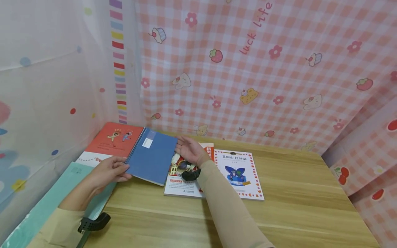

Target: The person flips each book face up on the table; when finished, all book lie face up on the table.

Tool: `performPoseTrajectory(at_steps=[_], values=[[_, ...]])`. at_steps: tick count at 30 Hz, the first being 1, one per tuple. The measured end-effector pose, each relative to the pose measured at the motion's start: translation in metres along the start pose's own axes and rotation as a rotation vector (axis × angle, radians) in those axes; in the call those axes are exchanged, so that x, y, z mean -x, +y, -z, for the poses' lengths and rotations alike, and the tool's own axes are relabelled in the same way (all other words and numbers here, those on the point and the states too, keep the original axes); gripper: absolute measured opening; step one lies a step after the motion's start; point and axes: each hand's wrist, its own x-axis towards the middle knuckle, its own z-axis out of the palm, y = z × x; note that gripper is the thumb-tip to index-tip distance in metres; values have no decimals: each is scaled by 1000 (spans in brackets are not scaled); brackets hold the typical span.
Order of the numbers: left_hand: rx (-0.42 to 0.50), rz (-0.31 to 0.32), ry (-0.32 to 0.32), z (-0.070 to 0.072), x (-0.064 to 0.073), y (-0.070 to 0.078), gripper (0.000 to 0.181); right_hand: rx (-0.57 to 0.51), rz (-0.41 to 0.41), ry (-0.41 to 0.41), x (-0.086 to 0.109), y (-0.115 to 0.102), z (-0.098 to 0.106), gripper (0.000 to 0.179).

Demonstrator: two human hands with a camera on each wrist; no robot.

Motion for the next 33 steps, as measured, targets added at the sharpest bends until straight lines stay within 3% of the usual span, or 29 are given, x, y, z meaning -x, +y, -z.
performPoseTrajectory(at_steps=[4,12,20,28,33], values=[[-20,8,20,1,0,-4,54,-26,38,36,-2,2,0,57],[-76,34,66,-2,-2,-9,44,5,78,12,0,3,2,58],[-131,24,82,-3,-2,-11,46,15,82,15,0,2,2,57],[-319,13,131,-6,-2,-14,49,-11,99,20,1,2,1,58],[-455,20,130,-8,-4,-12,48,-7,104,28,1,3,0,58]])
